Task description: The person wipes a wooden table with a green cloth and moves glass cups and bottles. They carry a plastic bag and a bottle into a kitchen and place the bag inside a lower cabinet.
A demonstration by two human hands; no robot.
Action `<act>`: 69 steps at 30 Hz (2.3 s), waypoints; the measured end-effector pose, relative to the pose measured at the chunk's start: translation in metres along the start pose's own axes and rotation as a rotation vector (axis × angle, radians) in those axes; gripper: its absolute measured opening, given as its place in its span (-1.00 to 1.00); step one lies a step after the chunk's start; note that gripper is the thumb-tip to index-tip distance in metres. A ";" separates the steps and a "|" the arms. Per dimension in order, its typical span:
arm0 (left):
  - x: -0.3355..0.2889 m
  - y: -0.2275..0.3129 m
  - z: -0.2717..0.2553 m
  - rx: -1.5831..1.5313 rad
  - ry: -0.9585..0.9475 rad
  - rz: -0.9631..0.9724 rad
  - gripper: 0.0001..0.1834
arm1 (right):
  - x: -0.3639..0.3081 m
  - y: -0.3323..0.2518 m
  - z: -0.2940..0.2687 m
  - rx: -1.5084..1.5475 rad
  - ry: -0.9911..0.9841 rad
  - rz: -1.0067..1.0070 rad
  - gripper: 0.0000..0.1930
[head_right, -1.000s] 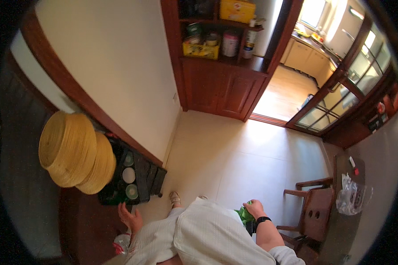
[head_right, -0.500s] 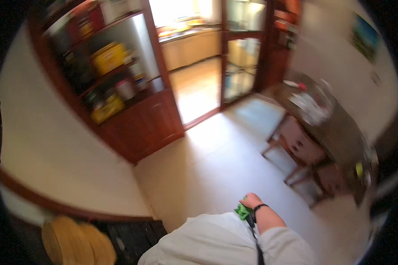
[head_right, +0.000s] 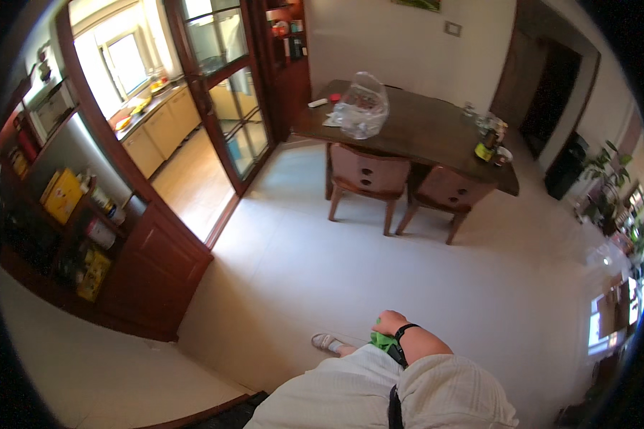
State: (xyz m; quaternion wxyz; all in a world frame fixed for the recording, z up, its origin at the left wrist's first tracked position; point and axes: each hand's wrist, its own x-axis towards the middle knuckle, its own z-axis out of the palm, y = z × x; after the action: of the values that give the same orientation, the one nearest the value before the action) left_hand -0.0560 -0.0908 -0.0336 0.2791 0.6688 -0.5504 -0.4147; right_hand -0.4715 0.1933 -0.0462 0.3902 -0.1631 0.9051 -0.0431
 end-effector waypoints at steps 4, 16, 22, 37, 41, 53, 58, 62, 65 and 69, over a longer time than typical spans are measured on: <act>0.002 0.008 0.031 0.021 -0.187 0.041 -0.46 | -0.026 0.050 -0.002 0.056 0.061 0.046 -0.40; -0.030 0.050 0.177 0.159 -0.647 0.084 -0.49 | -0.018 0.199 0.001 0.539 0.180 0.367 -0.29; -0.048 0.073 0.272 0.263 -0.840 0.055 -0.50 | 0.014 0.301 -0.047 1.063 0.374 0.593 -0.39; 0.008 0.099 0.511 0.234 -1.150 0.119 -0.53 | 0.025 0.372 -0.197 2.452 0.499 0.239 -0.62; -0.034 0.226 0.569 0.244 -1.159 0.133 -0.58 | 0.049 0.379 -0.235 2.597 0.541 0.097 -0.62; -0.188 0.472 0.854 0.356 -1.714 1.003 -0.62 | 0.120 0.385 -0.411 2.518 0.847 -0.044 -0.64; -0.261 0.502 0.884 0.302 -1.847 0.840 -0.58 | 0.125 0.421 -0.398 2.604 0.912 0.079 -0.62; -0.290 0.482 0.893 0.300 -1.930 0.623 -0.59 | 0.116 0.477 -0.395 2.652 0.970 -0.107 -0.61; -0.307 0.469 0.903 0.331 -1.884 0.632 -0.58 | 0.121 0.530 -0.404 2.697 1.014 -0.062 -0.61; -0.353 0.459 0.921 0.230 -1.749 0.635 -0.53 | 0.137 0.611 -0.423 2.691 0.979 -0.091 -0.61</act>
State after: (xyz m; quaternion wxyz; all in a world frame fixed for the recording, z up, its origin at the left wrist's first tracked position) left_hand -1.0989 0.2185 -0.0263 -0.2015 -0.0388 -0.7591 -0.6177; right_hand -1.0241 0.7038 0.0254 -0.1022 0.3268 0.2117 -0.9154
